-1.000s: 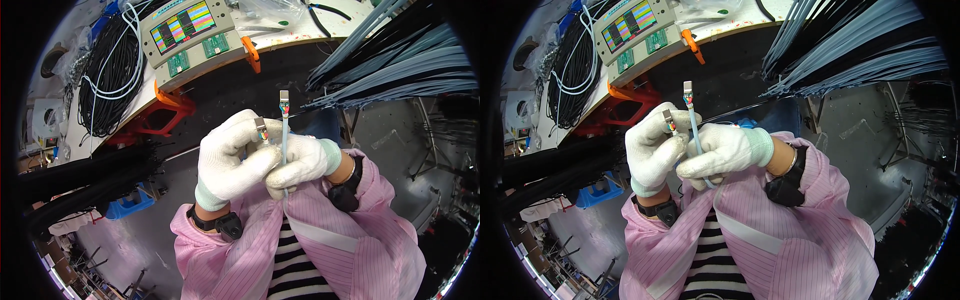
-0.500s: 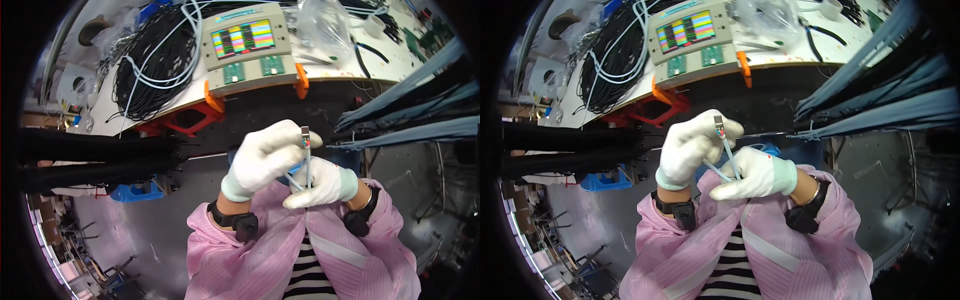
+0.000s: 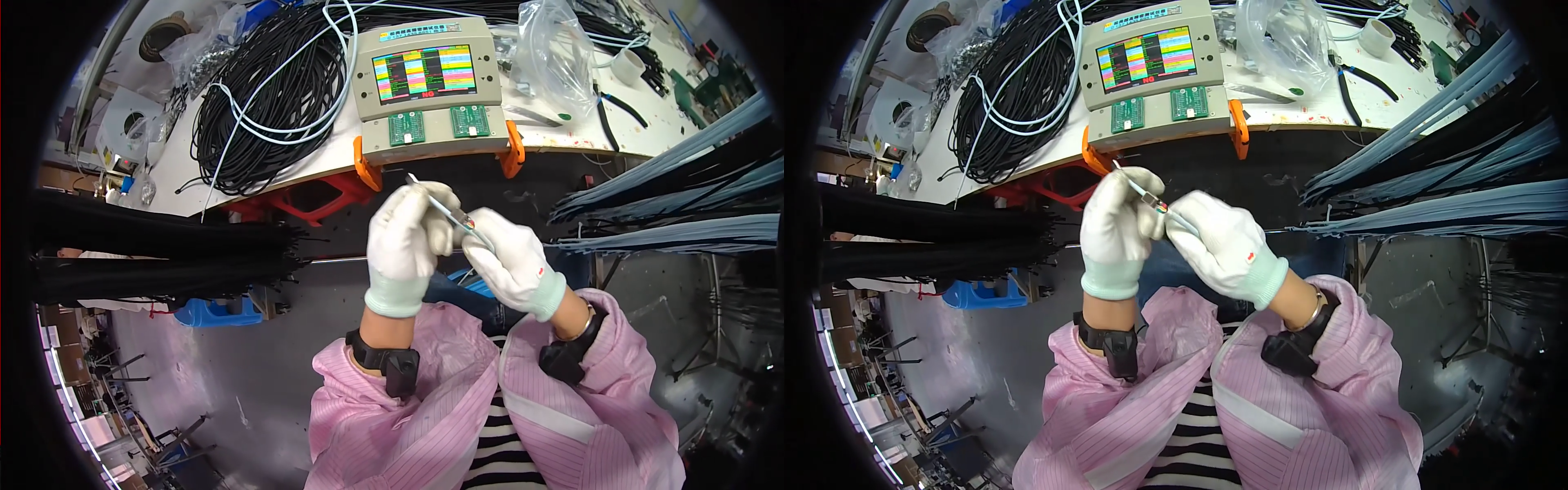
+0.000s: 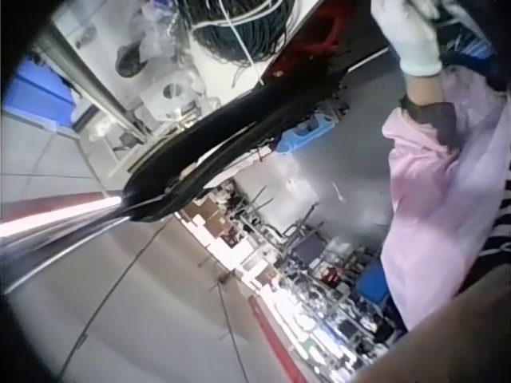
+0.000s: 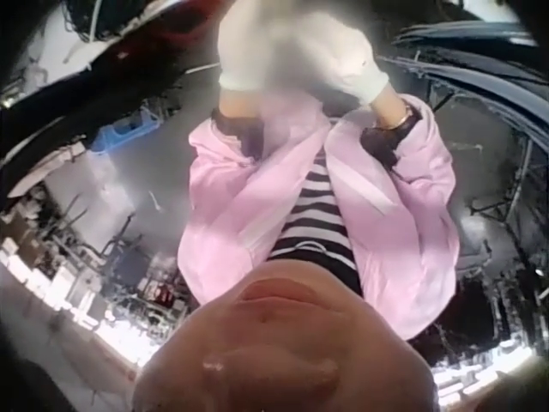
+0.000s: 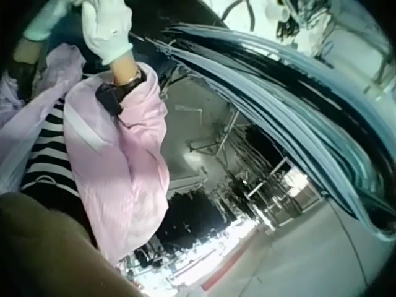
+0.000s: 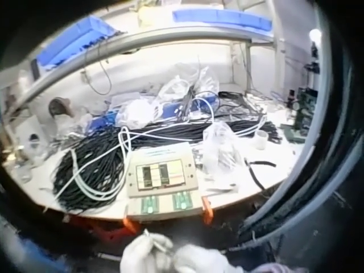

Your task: The person picks up a cable, walks to a testing machine, and plugs both ends into the device. After unplugging the cable, they use pliers to cut the connectors off the ends before returning to the machine to test another cable.

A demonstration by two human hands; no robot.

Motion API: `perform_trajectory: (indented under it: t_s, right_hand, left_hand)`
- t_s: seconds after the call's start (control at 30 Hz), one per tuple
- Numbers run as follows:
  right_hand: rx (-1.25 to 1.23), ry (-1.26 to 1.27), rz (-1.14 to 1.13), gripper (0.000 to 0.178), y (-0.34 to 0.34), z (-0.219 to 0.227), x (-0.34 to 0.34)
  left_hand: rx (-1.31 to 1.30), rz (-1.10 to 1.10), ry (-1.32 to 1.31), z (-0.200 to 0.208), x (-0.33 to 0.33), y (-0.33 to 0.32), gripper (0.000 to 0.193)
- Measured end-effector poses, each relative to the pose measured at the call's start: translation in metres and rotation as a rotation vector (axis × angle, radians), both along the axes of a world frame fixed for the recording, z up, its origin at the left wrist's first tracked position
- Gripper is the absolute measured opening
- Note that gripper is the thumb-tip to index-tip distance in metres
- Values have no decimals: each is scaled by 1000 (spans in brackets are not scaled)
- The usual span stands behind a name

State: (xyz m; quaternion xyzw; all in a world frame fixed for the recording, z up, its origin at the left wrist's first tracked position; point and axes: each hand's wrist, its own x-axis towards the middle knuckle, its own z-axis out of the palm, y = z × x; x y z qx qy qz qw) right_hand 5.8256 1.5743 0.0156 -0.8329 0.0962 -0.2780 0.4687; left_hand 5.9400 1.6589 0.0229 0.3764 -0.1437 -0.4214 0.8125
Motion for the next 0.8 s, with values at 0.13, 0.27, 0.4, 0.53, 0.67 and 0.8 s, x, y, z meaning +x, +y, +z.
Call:
perform_trajectory:
  t_s: [0.13,0.27,0.4,0.53,0.67,0.8]
  right_hand:
    - [174,-28,-223,25,-10,-15,14]
    - [476,104,-278,27,-24,-7,22]
    - [769,136,-270,30,-26,-10,30]
    - [879,235,-209,29,-27,-7,30]
    - [943,170,-90,28,-30,-14,30]
    - [1141,45,-140,26,-29,-17,37]
  left_hand:
    - [224,173,-103,-14,27,-1,26]
    - [428,109,-376,-34,43,-14,28]
    - [379,92,-264,-38,49,-20,27]
    - [305,87,-204,-41,52,-23,26]
    - [216,101,-92,-44,52,-27,28]
    - [246,144,-79,-40,46,-32,28]
